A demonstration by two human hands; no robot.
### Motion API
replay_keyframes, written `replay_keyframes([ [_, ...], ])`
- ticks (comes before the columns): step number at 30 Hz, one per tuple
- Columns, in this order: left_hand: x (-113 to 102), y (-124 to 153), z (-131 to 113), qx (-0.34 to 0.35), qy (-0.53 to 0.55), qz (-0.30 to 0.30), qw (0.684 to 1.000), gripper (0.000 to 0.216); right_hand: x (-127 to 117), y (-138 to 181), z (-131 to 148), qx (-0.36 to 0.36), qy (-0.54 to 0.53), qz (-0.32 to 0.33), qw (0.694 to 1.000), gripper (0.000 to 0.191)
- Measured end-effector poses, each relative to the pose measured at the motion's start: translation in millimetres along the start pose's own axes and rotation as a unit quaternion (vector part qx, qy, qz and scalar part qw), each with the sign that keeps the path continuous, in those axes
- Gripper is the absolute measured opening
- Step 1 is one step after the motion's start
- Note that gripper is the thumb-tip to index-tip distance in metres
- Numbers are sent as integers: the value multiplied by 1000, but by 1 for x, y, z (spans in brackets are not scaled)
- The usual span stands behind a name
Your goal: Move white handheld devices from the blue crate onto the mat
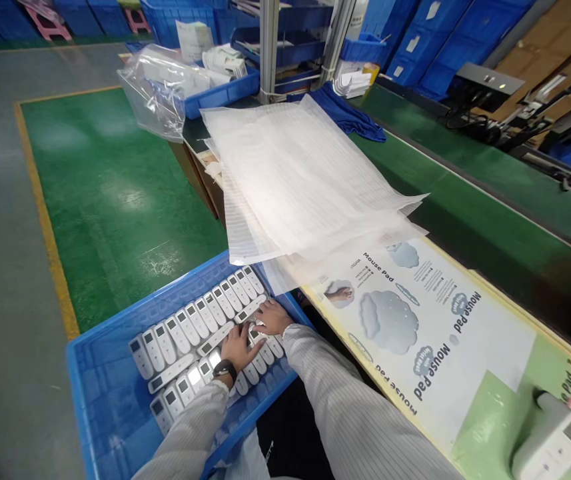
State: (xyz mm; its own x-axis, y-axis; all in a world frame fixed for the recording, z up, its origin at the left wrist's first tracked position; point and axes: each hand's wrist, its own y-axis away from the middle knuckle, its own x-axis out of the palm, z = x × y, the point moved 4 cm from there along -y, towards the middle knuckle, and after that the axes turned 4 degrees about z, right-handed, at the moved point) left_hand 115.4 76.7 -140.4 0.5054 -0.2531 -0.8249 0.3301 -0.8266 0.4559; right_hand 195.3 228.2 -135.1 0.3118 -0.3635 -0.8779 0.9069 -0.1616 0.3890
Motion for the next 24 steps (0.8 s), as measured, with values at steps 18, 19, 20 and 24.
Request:
replay_keyframes([
  [18, 0, -5, 2, -5, 8, 48, 999, 75, -74, 37, 19, 93, -34, -151, 984, 61],
  [19, -1, -6, 2, -5, 6, 48, 999, 75, -82, 43, 21, 110, -38, -170, 979, 62],
  [20, -3, -7, 1, -3, 3, 48, 999, 74, -90, 50, 24, 127, -39, -188, 973, 62],
  [24, -16, -3, 0, 21, -19, 52, 998, 67, -129, 83, 43, 162, -77, -330, 927, 65],
])
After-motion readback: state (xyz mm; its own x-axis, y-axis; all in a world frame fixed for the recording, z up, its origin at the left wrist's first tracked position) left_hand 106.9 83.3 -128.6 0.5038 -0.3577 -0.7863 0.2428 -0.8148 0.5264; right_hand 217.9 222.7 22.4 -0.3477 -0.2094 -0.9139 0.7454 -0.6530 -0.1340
